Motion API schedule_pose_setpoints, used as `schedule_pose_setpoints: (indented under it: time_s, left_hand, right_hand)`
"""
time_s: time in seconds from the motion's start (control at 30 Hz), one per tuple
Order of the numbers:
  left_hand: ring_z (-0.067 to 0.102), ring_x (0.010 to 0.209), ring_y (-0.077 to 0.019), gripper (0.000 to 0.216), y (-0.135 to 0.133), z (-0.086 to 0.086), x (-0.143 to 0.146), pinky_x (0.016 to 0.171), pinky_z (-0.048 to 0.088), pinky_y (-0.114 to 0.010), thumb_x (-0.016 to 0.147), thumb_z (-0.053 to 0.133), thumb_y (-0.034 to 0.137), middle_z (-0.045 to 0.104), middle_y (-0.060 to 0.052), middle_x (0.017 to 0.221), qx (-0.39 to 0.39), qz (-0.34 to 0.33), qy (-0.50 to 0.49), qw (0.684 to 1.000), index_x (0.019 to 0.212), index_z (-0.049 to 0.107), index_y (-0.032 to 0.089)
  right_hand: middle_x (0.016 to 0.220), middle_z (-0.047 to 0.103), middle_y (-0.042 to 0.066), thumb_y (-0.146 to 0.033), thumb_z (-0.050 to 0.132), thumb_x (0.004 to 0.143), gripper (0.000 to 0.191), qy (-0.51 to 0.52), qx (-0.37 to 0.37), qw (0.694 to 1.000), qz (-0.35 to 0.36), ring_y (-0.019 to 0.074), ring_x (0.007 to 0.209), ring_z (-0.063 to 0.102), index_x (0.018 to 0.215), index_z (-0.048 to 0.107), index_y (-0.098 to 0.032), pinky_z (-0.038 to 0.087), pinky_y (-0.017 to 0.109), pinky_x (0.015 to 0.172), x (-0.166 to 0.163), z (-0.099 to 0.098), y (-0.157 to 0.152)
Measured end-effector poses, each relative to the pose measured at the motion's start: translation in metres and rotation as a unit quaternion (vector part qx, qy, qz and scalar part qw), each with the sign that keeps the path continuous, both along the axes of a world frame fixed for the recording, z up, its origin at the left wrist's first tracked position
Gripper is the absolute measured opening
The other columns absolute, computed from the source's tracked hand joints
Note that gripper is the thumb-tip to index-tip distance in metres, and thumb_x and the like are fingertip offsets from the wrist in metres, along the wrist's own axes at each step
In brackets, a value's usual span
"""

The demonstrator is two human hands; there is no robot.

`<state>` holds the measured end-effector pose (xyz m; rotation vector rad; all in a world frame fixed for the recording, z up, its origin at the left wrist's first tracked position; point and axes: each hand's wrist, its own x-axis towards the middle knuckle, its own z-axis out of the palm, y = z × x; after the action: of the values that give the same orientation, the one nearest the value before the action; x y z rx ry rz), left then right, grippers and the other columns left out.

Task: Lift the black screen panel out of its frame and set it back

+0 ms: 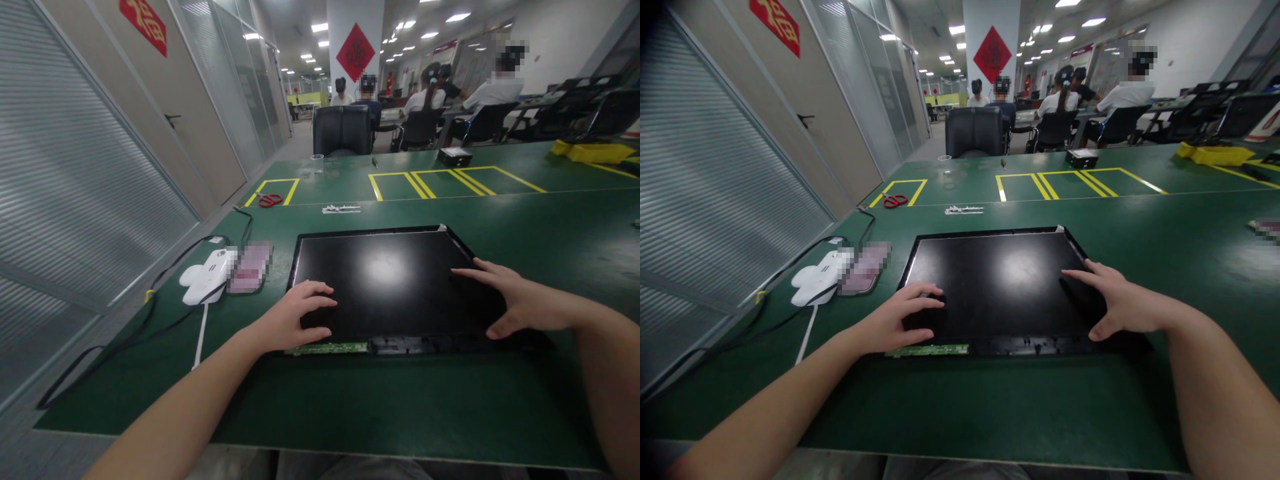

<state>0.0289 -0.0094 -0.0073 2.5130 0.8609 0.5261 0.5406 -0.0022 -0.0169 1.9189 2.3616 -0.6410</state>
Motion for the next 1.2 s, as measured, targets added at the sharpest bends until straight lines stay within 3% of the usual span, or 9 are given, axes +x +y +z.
schedule_pose_setpoints:
  time_s: [0.23,0.5,0.73,0.87,1.07,1.2]
  left_hand:
    - [0.055,0.138,-0.0338,0.042,0.0,-0.001,0.0,0.118,0.041,-0.058,0.089,0.078,0.032,0.062,-0.014,0.145,-0.006,0.005,0.004,1.0,0.13,0.069,0.025]
    - [0.055,0.138,-0.0344,0.042,0.001,-0.002,0.0,0.119,0.039,-0.06,0.09,0.077,0.033,0.061,-0.016,0.144,0.0,0.009,0.014,1.0,0.13,0.069,0.024]
    - [0.057,0.136,-0.0324,0.035,-0.002,0.0,0.001,0.116,0.044,-0.055,0.096,0.068,0.032,0.061,-0.015,0.144,0.016,0.029,0.012,0.999,0.13,0.068,0.023]
    - [0.059,0.133,-0.0312,0.031,0.0,0.0,0.0,0.115,0.046,-0.053,0.098,0.061,0.029,0.063,-0.014,0.141,0.034,0.089,0.004,0.995,0.128,0.069,0.023]
    - [0.058,0.132,-0.0334,0.036,0.015,-0.01,-0.014,0.114,0.045,-0.056,0.097,0.057,0.03,0.061,-0.017,0.137,0.075,0.243,0.011,0.967,0.129,0.065,0.018]
    - [0.056,0.134,-0.0352,0.042,0.025,-0.02,-0.025,0.115,0.044,-0.056,0.096,0.056,0.035,0.061,-0.018,0.138,0.096,0.298,0.04,0.949,0.133,0.062,0.016]
  right_hand:
    - [0.176,0.017,0.012,-0.051,0.086,0.057,0.118,0.007,0.012,1.0,-0.004,0.0482,0.157,0.019,0.163,0.035,-0.041,0.03,0.071,0.118,-0.003,0.004,0.0]
    - [0.173,0.025,0.015,-0.063,0.084,0.057,0.116,0.014,-0.006,1.0,0.005,0.046,0.158,0.019,0.161,0.041,-0.036,0.027,0.068,0.121,-0.004,0.005,0.0]
    - [0.152,0.058,0.013,-0.065,0.058,0.082,0.071,0.089,0.074,0.99,-0.085,0.0384,0.139,0.053,0.142,0.059,-0.027,0.044,0.049,0.116,-0.02,0.02,0.007]
    - [0.143,0.063,0.018,-0.055,0.05,0.086,0.062,0.022,0.123,0.983,-0.135,0.0391,0.13,0.059,0.134,0.062,-0.019,0.049,0.047,0.109,-0.019,0.019,0.014]
    - [0.144,0.063,0.019,-0.05,0.043,0.087,0.064,-0.011,0.081,0.984,-0.159,0.038,0.128,0.061,0.136,0.062,-0.014,0.047,0.048,0.11,-0.015,0.014,0.018]
    - [0.136,0.069,0.016,-0.048,0.045,0.086,0.059,-0.02,0.086,0.982,-0.167,0.0355,0.118,0.066,0.131,0.066,-0.019,0.051,0.046,0.103,-0.012,0.011,0.021]
